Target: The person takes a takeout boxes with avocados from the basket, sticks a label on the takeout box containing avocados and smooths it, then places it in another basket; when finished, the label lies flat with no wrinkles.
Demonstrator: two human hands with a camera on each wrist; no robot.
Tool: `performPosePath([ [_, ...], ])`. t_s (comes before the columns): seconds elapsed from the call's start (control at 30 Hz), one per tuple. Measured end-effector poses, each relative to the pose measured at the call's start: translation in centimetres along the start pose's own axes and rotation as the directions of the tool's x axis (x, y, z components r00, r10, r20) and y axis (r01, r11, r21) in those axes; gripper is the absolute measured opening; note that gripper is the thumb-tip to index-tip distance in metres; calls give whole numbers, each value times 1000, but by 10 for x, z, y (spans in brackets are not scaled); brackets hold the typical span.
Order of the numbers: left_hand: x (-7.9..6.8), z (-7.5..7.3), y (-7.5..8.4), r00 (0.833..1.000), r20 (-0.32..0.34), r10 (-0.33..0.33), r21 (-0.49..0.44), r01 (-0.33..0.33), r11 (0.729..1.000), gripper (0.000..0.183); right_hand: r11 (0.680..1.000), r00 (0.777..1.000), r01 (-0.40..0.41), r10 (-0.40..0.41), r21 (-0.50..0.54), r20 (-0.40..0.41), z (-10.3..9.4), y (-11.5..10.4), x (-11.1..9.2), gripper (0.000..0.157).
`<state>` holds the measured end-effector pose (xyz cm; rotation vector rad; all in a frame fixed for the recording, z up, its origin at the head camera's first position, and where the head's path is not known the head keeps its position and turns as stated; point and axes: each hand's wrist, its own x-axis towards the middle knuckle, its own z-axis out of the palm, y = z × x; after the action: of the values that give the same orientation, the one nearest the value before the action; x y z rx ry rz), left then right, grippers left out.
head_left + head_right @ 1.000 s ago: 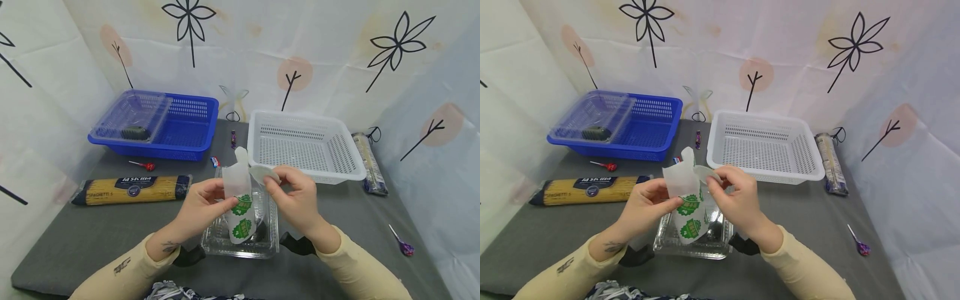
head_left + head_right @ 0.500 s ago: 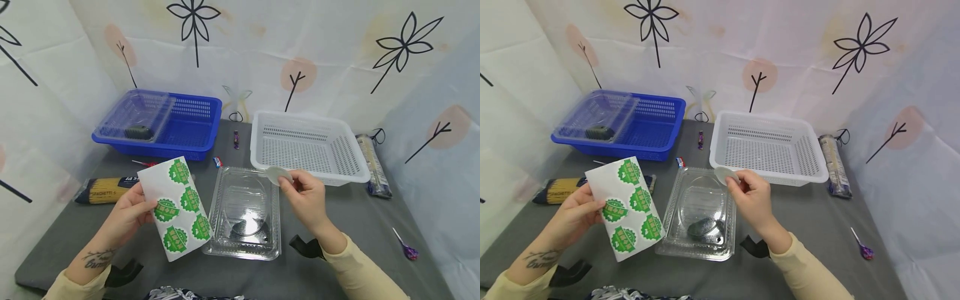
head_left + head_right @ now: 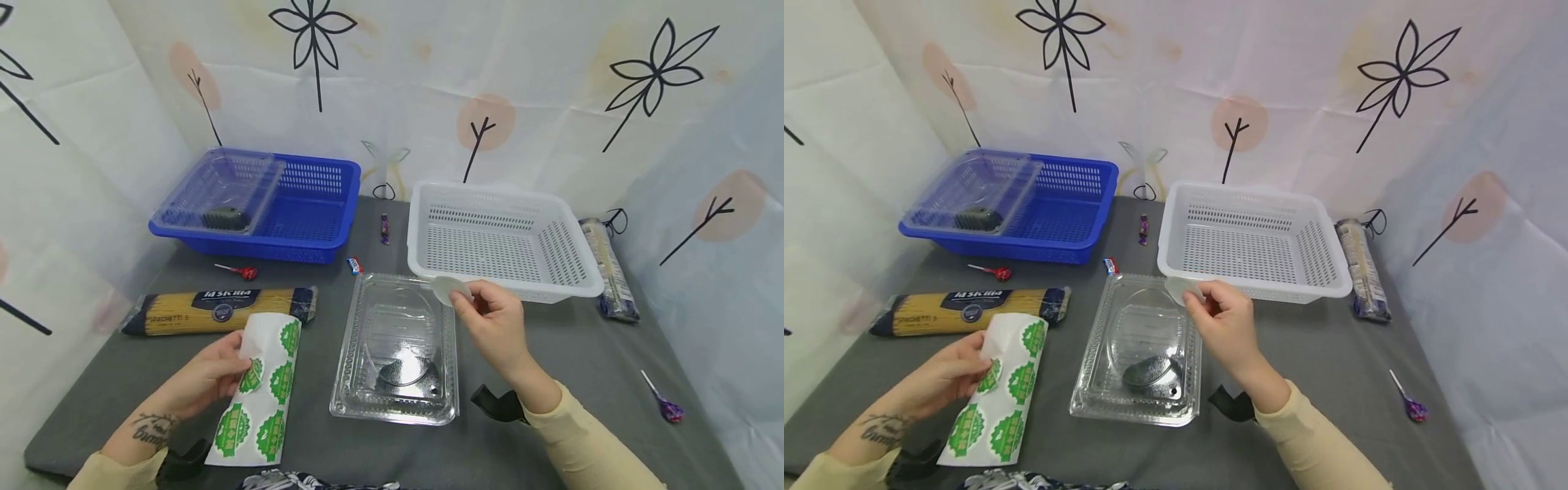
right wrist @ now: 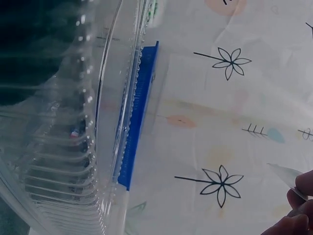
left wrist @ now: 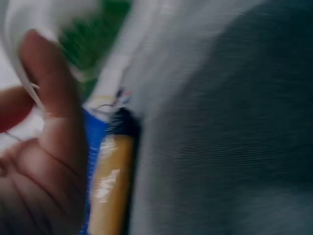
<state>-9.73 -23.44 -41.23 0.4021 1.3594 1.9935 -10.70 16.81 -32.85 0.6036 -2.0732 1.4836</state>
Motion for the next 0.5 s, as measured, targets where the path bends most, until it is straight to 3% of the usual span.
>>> performPosePath([
  [0.07,2,1,-6,983,-119,-139,108,152,982,42,1000,1000,5,-5,-8,5,0,2,0,7],
  [0.1,3,2,-8,961,-208,-185,187,224,956,47,1000,1000,9,-9,-12,10,0,3,0,8],
  [0.13,4,4,-9,930,-302,-211,268,295,917,52,1000,1000,19,-18,-18,12,1,3,-1,10],
  [0.17,4,7,-8,896,-393,-207,366,359,859,56,999,1000,28,-28,-25,12,1,3,-1,11],
  [0.2,4,10,-5,866,-473,-164,467,404,786,58,999,999,38,-38,-30,13,1,4,-1,11],
  [0.27,4,17,5,809,-587,-10,634,468,616,58,998,998,64,-63,-30,15,1,4,-1,12],
  [0.3,5,22,12,787,-608,101,699,471,538,57,997,997,78,-78,-25,14,2,5,0,13],
  [0.37,9,34,24,751,-574,327,801,432,415,50,995,995,101,-101,-1,13,2,6,0,15],
  [0.4,12,41,30,733,-538,415,834,391,390,45,993,993,117,-117,11,11,3,6,1,17],
  [0.43,18,48,35,724,-499,476,858,335,390,39,991,991,132,-132,22,9,3,7,1,18],
  [0.47,24,56,38,722,-463,514,873,273,404,34,988,989,149,-149,28,7,4,7,1,18],
  [0.5,31,63,41,735,-423,530,884,205,421,30,985,986,166,-167,35,8,4,8,2,19],
])
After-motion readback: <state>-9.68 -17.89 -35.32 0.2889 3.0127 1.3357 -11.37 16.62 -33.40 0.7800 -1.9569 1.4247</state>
